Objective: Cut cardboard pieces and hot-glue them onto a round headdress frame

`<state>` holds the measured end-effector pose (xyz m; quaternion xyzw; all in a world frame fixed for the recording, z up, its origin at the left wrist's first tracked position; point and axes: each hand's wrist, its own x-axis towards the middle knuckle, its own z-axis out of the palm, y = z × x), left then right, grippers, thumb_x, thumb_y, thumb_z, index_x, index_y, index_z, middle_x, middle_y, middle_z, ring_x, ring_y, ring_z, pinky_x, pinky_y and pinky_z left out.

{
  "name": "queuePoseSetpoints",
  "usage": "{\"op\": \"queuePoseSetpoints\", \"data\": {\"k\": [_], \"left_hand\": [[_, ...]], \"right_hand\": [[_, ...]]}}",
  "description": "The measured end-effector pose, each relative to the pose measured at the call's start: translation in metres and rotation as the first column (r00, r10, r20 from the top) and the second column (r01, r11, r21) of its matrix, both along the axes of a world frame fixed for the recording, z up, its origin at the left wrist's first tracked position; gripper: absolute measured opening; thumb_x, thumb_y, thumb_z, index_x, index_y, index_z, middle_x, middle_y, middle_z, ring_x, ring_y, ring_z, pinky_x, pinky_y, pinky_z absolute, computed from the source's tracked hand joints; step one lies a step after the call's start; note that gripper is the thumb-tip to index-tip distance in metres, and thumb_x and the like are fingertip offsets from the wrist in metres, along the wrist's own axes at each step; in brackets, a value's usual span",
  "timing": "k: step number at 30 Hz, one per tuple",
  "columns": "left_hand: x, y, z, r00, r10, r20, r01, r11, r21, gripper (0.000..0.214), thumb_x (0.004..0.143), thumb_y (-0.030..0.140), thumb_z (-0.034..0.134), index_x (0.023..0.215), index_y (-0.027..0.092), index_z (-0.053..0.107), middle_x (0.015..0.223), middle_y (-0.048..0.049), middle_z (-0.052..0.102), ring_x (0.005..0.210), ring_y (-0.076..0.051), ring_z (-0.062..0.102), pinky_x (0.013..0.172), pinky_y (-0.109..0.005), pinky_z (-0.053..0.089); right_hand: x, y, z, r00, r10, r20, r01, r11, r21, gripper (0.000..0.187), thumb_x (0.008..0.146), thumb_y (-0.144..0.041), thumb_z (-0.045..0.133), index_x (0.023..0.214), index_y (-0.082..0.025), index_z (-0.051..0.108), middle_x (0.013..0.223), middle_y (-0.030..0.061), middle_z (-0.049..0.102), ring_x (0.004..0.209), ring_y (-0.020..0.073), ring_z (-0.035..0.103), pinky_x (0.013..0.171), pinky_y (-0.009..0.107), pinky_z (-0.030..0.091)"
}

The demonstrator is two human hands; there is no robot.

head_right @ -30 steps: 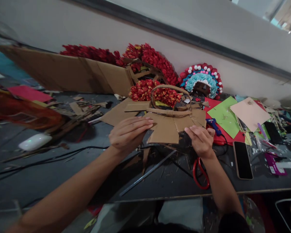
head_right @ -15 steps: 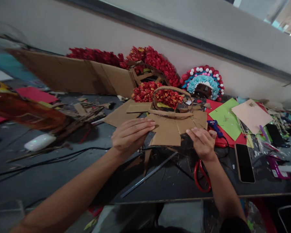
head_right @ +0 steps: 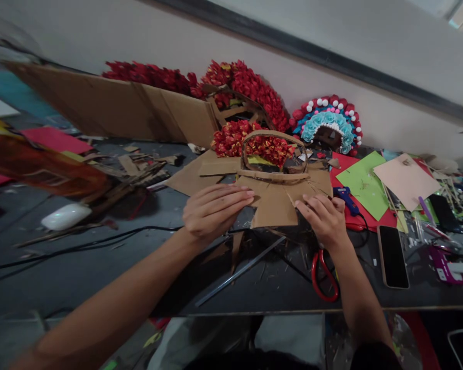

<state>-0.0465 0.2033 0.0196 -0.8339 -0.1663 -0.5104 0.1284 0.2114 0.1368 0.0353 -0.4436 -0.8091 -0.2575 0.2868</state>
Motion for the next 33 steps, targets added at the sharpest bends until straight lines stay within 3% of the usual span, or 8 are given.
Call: {"op": "queuePoseSetpoints", "data": {"k": [15,26,29,33], "left_hand": [[-0.0028,-0.0058,0.0057,0.993,0.035,-0.113,-0.023,0.995,0.099,0.022,0.089,0.010,0.049,0.106,0.018,0.061,0.095,-0.0022,0.074,0.098,-0.014,0.067,0.089,-0.027,0.052],[-0.0043,-0.0032,0.0022,0.994,-0.004,-0.112,0.007,1.000,0.024,0.026,0.090,0.012,0.048,0.111,0.019,0.060,0.099,-0.0031,0.073,0.101,-0.015,0.066,0.088,-0.029,0.052],[-0.0035,-0.0029,0.0039,0.993,0.018,-0.117,-0.011,0.998,0.062,0.024,0.090,0.011,0.047,0.108,0.017,0.061,0.096,-0.0040,0.074,0.098,-0.015,0.067,0.086,-0.029,0.053],[-0.0030,-0.0034,0.0045,0.993,0.034,-0.111,-0.025,0.996,0.080,0.022,0.089,0.011,0.048,0.106,0.017,0.061,0.094,-0.0035,0.074,0.097,-0.015,0.067,0.086,-0.028,0.053]], "right_hand": [[-0.0044,0.0012,-0.0022,0.992,-0.066,0.107,0.074,0.995,-0.069,0.047,0.090,-0.012,0.047,0.130,-0.036,0.048,0.095,0.0018,0.063,0.093,0.0139,0.056,0.085,0.031,0.027],[-0.0055,0.0053,-0.0058,0.998,-0.055,-0.005,0.054,0.997,-0.061,0.033,0.090,-0.008,0.040,0.113,-0.022,0.059,0.092,0.0032,0.067,0.089,0.0134,0.058,0.081,0.030,0.029],[-0.0058,0.0060,-0.0056,0.998,-0.051,-0.032,0.050,0.998,-0.042,0.033,0.089,-0.006,0.040,0.109,-0.023,0.060,0.092,0.0023,0.067,0.089,0.0134,0.057,0.080,0.030,0.029],[-0.0065,0.0055,-0.0041,0.998,-0.045,0.031,0.047,0.998,-0.040,0.039,0.088,-0.006,0.046,0.118,-0.027,0.057,0.091,0.0010,0.066,0.086,0.0130,0.056,0.081,0.030,0.028]]}}
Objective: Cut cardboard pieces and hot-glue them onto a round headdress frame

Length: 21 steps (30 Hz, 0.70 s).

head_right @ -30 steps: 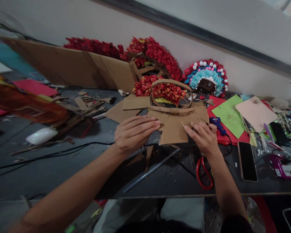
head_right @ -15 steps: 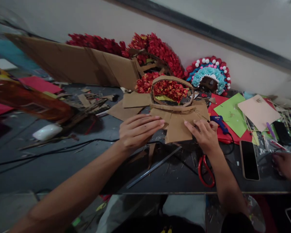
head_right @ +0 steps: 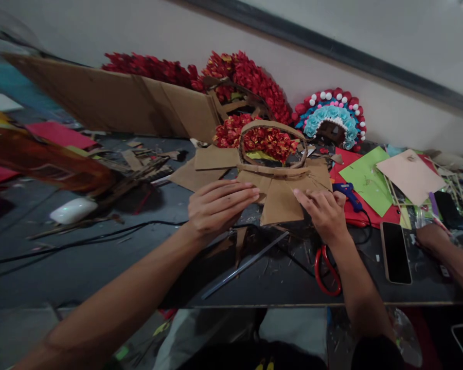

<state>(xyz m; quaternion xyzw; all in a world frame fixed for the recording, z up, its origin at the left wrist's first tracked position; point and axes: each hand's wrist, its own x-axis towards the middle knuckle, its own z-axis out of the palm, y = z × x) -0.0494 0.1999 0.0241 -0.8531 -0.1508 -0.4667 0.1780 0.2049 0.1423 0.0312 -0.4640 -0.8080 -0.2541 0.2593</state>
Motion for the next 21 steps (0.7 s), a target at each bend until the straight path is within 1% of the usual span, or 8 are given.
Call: {"op": "queuePoseSetpoints", "data": {"k": [3,6,8,12,14,17,21], "left_hand": [[-0.0004,-0.0004,-0.0009,1.000,0.009,-0.007,-0.010,1.000,-0.010,0.021,0.088,0.010,0.051,0.105,0.016,0.061,0.095,-0.0034,0.074,0.098,-0.015,0.067,0.087,-0.028,0.053],[-0.0007,0.0000,-0.0018,1.000,0.016,-0.008,-0.017,1.000,-0.007,0.021,0.087,0.010,0.053,0.106,0.016,0.060,0.096,-0.0027,0.074,0.096,-0.015,0.068,0.086,-0.029,0.054],[-0.0005,0.0005,-0.0022,1.000,0.012,0.015,-0.012,1.000,-0.001,0.023,0.086,0.009,0.054,0.107,0.017,0.059,0.095,-0.0016,0.074,0.094,-0.015,0.068,0.085,-0.028,0.055],[-0.0002,0.0010,-0.0020,1.000,0.001,0.030,0.000,1.000,-0.030,0.026,0.086,0.010,0.054,0.110,0.021,0.059,0.096,0.0000,0.074,0.095,-0.015,0.068,0.085,-0.028,0.055],[-0.0002,0.0007,-0.0008,1.000,0.006,0.014,-0.006,1.000,-0.030,0.025,0.087,0.010,0.053,0.109,0.020,0.059,0.096,-0.0006,0.074,0.095,-0.015,0.068,0.084,-0.029,0.055],[-0.0003,0.0004,0.0014,1.000,0.023,0.004,-0.023,1.000,-0.012,0.024,0.088,0.009,0.050,0.106,0.020,0.060,0.095,-0.0005,0.074,0.093,-0.015,0.069,0.082,-0.029,0.056],[0.0004,0.0011,0.0010,1.000,0.017,0.009,-0.017,1.000,-0.001,0.023,0.087,0.009,0.051,0.105,0.021,0.061,0.095,0.0000,0.074,0.093,-0.014,0.069,0.083,-0.027,0.055]], "right_hand": [[-0.0012,-0.0003,0.0003,0.999,-0.008,0.046,0.007,1.000,0.017,0.039,0.088,-0.008,0.049,0.120,-0.030,0.057,0.090,0.0006,0.065,0.084,0.0121,0.056,0.082,0.031,0.027],[-0.0022,-0.0001,-0.0005,0.999,-0.027,0.038,0.026,1.000,0.003,0.036,0.088,-0.009,0.048,0.116,-0.028,0.059,0.091,0.0006,0.066,0.084,0.0117,0.056,0.082,0.030,0.027],[-0.0025,0.0003,-0.0007,0.999,-0.032,0.007,0.032,0.999,-0.003,0.032,0.089,-0.008,0.046,0.110,-0.026,0.061,0.091,0.0010,0.067,0.085,0.0119,0.057,0.081,0.030,0.028],[-0.0027,0.0008,0.0004,0.999,-0.005,-0.040,0.007,0.999,0.046,0.026,0.088,-0.007,0.044,0.096,-0.022,0.063,0.090,0.0008,0.069,0.081,0.0121,0.055,0.078,0.030,0.027],[-0.0028,0.0009,0.0009,1.000,-0.005,-0.028,0.006,0.999,0.039,0.027,0.088,-0.007,0.045,0.101,-0.024,0.063,0.090,0.0000,0.068,0.081,0.0122,0.054,0.079,0.030,0.027],[-0.0029,0.0010,0.0005,1.000,-0.019,0.004,0.019,0.999,0.027,0.034,0.088,-0.010,0.048,0.114,-0.028,0.060,0.088,-0.0006,0.067,0.080,0.0121,0.053,0.080,0.030,0.026],[-0.0015,0.0007,-0.0015,1.000,-0.003,-0.005,0.003,0.999,0.039,0.034,0.090,-0.011,0.046,0.115,-0.028,0.061,0.088,0.0009,0.066,0.082,0.0118,0.054,0.081,0.030,0.027]]}}
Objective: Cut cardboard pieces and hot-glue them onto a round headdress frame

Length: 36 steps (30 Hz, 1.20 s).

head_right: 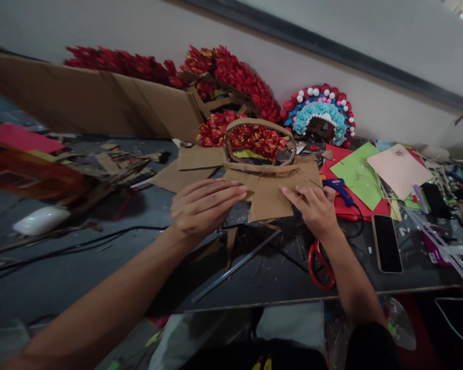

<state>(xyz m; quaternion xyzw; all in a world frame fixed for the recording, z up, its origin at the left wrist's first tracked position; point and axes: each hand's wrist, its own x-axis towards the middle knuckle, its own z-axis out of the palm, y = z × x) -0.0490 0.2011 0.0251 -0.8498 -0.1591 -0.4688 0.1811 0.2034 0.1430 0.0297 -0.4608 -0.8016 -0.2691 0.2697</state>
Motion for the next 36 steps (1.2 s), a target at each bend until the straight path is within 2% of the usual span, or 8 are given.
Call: {"op": "queuePoseSetpoints", "data": {"k": [6,10,16,19,23,26,29,36], "left_hand": [[0.0013,0.0005,-0.0038,0.998,-0.029,0.053,0.030,0.999,-0.025,0.027,0.084,0.009,0.054,0.109,0.020,0.060,0.095,-0.0018,0.074,0.093,-0.015,0.069,0.083,-0.028,0.054],[0.0008,0.0008,-0.0035,0.998,-0.037,0.060,0.040,0.998,-0.042,0.030,0.085,0.010,0.053,0.112,0.023,0.060,0.097,-0.0018,0.074,0.092,-0.016,0.069,0.080,-0.029,0.056],[-0.0003,0.0026,-0.0051,0.997,-0.028,0.065,0.031,0.999,-0.042,0.033,0.083,0.008,0.055,0.112,0.023,0.060,0.098,-0.0024,0.073,0.093,-0.017,0.069,0.081,-0.030,0.055],[-0.0005,0.0033,-0.0066,0.997,-0.035,0.066,0.038,0.999,-0.038,0.031,0.082,0.008,0.056,0.111,0.021,0.060,0.098,-0.0033,0.073,0.094,-0.016,0.069,0.083,-0.029,0.055],[-0.0008,0.0038,-0.0081,0.997,-0.031,0.068,0.034,0.998,-0.046,0.032,0.083,0.009,0.056,0.111,0.023,0.060,0.098,-0.0018,0.073,0.095,-0.016,0.068,0.085,-0.028,0.054],[-0.0009,0.0036,-0.0076,0.998,-0.025,0.058,0.027,0.999,-0.030,0.029,0.084,0.009,0.054,0.110,0.022,0.060,0.096,-0.0020,0.074,0.094,-0.015,0.068,0.085,-0.028,0.053],[-0.0005,0.0030,-0.0061,0.998,-0.026,0.053,0.028,0.999,-0.031,0.026,0.086,0.010,0.052,0.109,0.020,0.061,0.095,-0.0026,0.074,0.094,-0.015,0.069,0.084,-0.028,0.054],[-0.0005,0.0022,-0.0039,0.998,-0.037,0.047,0.039,0.998,-0.040,0.027,0.086,0.011,0.052,0.110,0.020,0.061,0.096,-0.0040,0.074,0.093,-0.017,0.069,0.082,-0.029,0.055]], "right_hand": [[0.0022,-0.0025,-0.0009,0.998,0.007,-0.068,-0.007,1.000,0.006,0.035,0.089,-0.009,0.043,0.112,-0.028,0.062,0.094,0.0006,0.068,0.081,0.0119,0.055,0.082,0.030,0.029],[0.0007,-0.0015,-0.0009,0.992,0.024,-0.122,-0.017,0.998,0.061,0.031,0.087,-0.006,0.046,0.103,-0.026,0.063,0.090,0.0000,0.071,0.079,0.0111,0.058,0.080,0.030,0.030],[-0.0002,0.0021,-0.0027,0.977,0.084,-0.198,-0.070,0.995,0.078,0.025,0.084,-0.002,0.046,0.088,-0.023,0.058,0.090,0.0001,0.072,0.077,0.0102,0.060,0.078,0.028,0.031],[0.0000,0.0017,-0.0030,0.980,0.058,-0.189,-0.043,0.996,0.084,0.034,0.085,-0.002,0.045,0.106,-0.025,0.057,0.085,-0.0012,0.071,0.075,0.0105,0.059,0.078,0.028,0.031],[0.0013,-0.0008,-0.0033,0.996,0.000,-0.085,0.001,1.000,0.006,0.054,0.087,-0.006,0.044,0.133,-0.033,0.044,0.087,-0.0010,0.067,0.078,0.0115,0.056,0.081,0.029,0.030],[0.0028,-0.0019,-0.0042,0.999,0.016,-0.041,-0.017,0.999,-0.033,0.057,0.087,-0.009,0.048,0.135,-0.039,0.041,0.094,-0.0003,0.065,0.084,0.0121,0.056,0.083,0.030,0.031],[0.0036,-0.0020,-0.0048,0.998,0.025,-0.054,-0.027,0.999,-0.030,0.052,0.088,-0.013,0.050,0.133,-0.040,0.044,0.096,0.0001,0.065,0.087,0.0127,0.056,0.084,0.031,0.032],[0.0062,-0.0018,-0.0061,0.993,0.066,-0.100,-0.062,0.997,0.044,0.047,0.089,-0.018,0.051,0.130,-0.042,0.048,0.098,-0.0006,0.066,0.088,0.0134,0.055,0.082,0.031,0.036]]}}
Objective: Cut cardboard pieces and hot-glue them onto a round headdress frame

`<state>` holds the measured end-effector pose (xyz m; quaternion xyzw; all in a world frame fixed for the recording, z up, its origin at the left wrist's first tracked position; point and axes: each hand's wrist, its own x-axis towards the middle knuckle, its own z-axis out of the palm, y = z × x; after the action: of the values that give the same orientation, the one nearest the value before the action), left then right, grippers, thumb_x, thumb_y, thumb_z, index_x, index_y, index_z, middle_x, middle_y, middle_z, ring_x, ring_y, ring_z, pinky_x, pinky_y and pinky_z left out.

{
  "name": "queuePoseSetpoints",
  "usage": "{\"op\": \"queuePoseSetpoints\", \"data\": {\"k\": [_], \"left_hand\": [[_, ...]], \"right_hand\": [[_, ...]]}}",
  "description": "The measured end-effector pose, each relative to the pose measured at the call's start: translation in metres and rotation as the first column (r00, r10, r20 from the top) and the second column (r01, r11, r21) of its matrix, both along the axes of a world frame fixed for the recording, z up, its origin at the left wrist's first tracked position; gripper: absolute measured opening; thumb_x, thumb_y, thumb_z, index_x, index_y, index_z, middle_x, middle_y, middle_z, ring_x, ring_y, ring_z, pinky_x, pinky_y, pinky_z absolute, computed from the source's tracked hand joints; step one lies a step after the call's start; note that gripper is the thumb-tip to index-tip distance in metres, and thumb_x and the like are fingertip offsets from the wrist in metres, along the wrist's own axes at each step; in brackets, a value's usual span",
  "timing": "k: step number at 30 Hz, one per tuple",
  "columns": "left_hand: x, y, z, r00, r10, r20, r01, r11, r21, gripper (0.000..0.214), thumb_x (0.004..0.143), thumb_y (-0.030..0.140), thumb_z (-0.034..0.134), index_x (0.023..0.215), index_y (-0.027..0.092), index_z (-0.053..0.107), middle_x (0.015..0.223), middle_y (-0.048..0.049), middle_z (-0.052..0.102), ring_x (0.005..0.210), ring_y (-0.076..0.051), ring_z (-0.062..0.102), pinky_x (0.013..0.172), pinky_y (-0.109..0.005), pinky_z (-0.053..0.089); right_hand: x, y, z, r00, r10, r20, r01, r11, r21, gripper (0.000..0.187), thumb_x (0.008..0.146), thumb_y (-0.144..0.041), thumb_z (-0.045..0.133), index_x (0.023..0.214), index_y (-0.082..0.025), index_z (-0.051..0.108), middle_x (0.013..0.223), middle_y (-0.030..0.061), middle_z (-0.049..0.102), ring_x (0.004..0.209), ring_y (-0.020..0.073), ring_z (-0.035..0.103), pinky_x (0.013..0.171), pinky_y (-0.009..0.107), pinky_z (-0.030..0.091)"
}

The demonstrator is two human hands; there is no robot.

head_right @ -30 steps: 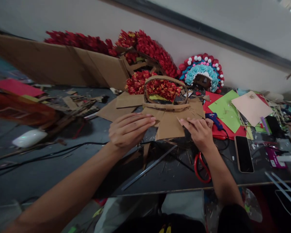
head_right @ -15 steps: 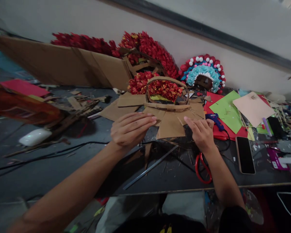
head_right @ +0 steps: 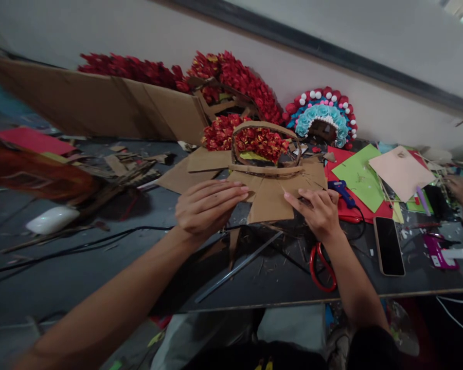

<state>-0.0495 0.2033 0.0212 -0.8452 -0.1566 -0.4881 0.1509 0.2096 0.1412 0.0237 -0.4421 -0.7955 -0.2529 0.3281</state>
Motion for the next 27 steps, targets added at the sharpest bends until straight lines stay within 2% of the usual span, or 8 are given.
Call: {"op": "queuePoseSetpoints", "data": {"k": [4,11,17,27], "left_hand": [[0.0006,-0.0003,0.0002,0.999,-0.013,0.035,0.014,1.000,-0.027,0.029,0.085,0.011,0.054,0.111,0.022,0.061,0.098,-0.0028,0.073,0.094,-0.016,0.068,0.082,-0.029,0.055],[0.0032,0.0013,-0.0031,0.996,-0.005,0.092,0.008,0.999,-0.032,0.025,0.080,0.007,0.060,0.103,0.019,0.062,0.094,-0.0041,0.074,0.090,-0.017,0.069,0.080,-0.029,0.056],[0.0059,0.0028,-0.0042,0.991,0.012,0.131,-0.008,1.000,-0.028,0.025,0.080,0.007,0.061,0.101,0.019,0.063,0.092,-0.0034,0.074,0.087,-0.016,0.070,0.077,-0.028,0.058],[0.0071,0.0022,-0.0060,0.988,0.040,0.151,-0.034,0.999,-0.041,0.024,0.082,0.010,0.058,0.101,0.023,0.065,0.092,-0.0017,0.074,0.085,-0.015,0.070,0.078,-0.027,0.057]], "right_hand": [[0.0025,-0.0010,-0.0015,1.000,-0.002,-0.003,0.002,1.000,-0.005,0.044,0.088,-0.020,0.053,0.125,-0.044,0.052,0.100,-0.0016,0.067,0.091,0.0134,0.057,0.082,0.030,0.037],[0.0019,-0.0020,0.0014,0.999,0.035,0.007,-0.036,0.996,0.080,0.040,0.085,-0.016,0.059,0.120,-0.037,0.059,0.099,-0.0008,0.070,0.087,0.0119,0.058,0.082,0.029,0.036],[0.0045,-0.0023,-0.0033,0.999,0.038,-0.019,-0.037,0.998,0.053,0.033,0.091,-0.018,0.048,0.118,-0.031,0.062,0.105,0.0027,0.071,0.092,0.0135,0.061,0.082,0.029,0.038],[0.0014,-0.0027,-0.0012,0.995,0.067,-0.078,-0.060,0.995,0.080,0.037,0.090,-0.013,0.044,0.121,-0.027,0.060,0.102,0.0027,0.072,0.090,0.0127,0.064,0.079,0.029,0.040]]}}
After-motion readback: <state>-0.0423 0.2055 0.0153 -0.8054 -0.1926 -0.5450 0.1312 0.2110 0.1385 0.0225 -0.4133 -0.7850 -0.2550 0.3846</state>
